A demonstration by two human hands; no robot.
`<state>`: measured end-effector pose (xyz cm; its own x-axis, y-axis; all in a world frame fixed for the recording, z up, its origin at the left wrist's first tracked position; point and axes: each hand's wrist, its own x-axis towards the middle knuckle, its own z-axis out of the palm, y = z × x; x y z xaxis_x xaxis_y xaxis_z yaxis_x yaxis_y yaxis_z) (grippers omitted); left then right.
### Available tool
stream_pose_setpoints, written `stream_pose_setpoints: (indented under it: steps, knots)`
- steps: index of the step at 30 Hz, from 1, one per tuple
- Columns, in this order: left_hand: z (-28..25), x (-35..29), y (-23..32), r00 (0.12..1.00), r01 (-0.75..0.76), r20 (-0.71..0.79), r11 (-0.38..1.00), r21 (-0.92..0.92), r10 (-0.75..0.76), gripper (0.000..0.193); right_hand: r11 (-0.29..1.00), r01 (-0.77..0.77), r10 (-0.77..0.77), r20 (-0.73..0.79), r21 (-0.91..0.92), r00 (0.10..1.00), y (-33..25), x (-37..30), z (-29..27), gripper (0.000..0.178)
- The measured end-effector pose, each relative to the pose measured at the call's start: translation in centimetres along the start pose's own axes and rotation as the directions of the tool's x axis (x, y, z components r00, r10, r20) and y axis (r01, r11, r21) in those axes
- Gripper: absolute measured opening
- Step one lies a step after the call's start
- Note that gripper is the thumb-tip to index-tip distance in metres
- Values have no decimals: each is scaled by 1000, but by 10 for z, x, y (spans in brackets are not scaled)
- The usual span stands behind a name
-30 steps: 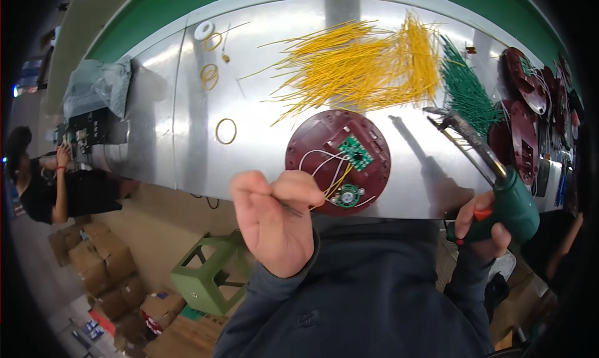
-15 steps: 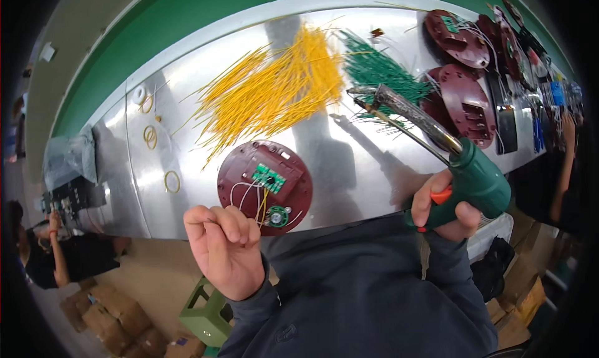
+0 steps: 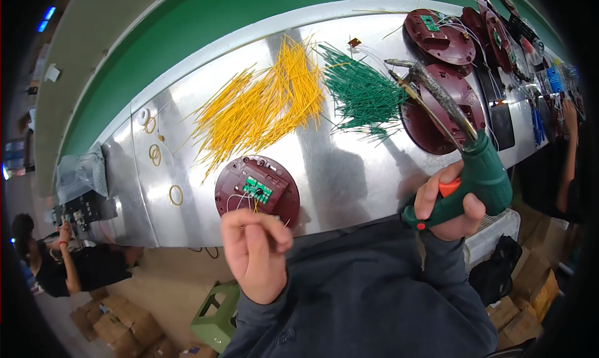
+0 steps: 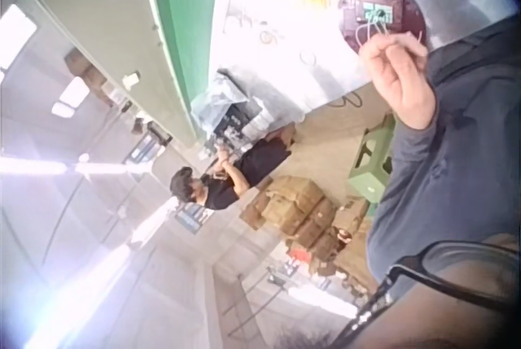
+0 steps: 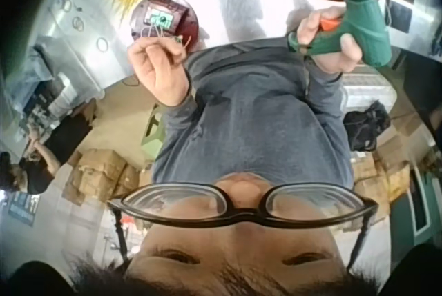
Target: The person solders wires to the circuit board of a plastic base using a soldering iron, places the assembled base onto the conveyor line, and solders wires onto another base.
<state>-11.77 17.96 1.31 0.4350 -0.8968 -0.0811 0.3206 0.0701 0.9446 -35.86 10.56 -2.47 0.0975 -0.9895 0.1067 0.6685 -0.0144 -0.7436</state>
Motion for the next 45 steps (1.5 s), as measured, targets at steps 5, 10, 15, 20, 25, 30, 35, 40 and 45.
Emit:
stream_pose_setpoints:
  steps: [5, 10, 15, 20, 25, 30, 35, 40, 45]
  knots:
    - [10, 8, -7, 884, 468, 307, 680, -565, -353, 17, 999, 38, -38, -29, 0, 999, 1, 1, 2, 44]
    - [9, 11, -7, 843, 538, 370, 626, -565, -392, 37, 999, 53, -53, 5, -9, 999, 0, 2, 1, 45]
    - [13, 13, -2, 835, 551, 288, 713, -434, -469, 50, 998, 54, -54, 18, -10, 998, 1, 2, 3, 45]
    - [16, 8, -3, 852, 522, 283, 744, -417, -439, 46, 998, 53, -54, 34, 18, 998, 2, 1, 1, 44]
    - [14, 5, -8, 867, 490, 296, 789, -371, -400, 41, 998, 55, -55, 58, 9, 997, 1, 1, -2, 45]
    - [12, 2, -12, 888, 438, 316, 827, -354, -335, 34, 998, 58, -58, 54, -8, 997, 1, 1, -1, 45]
    - [13, 2, -17, 904, 399, 308, 845, -357, -297, 22, 999, 41, -40, -33, 29, 999, 1, 1, 1, 45]
    - [14, 2, -21, 910, 388, 297, 847, -364, -289, 17, 996, 72, -70, 62, -44, 996, 2, 2, -1, 45]
    - [9, 3, -29, 908, 358, 365, 830, -428, -204, 16, 999, 45, -45, -25, 13, 999, 1, 1, 3, 45]
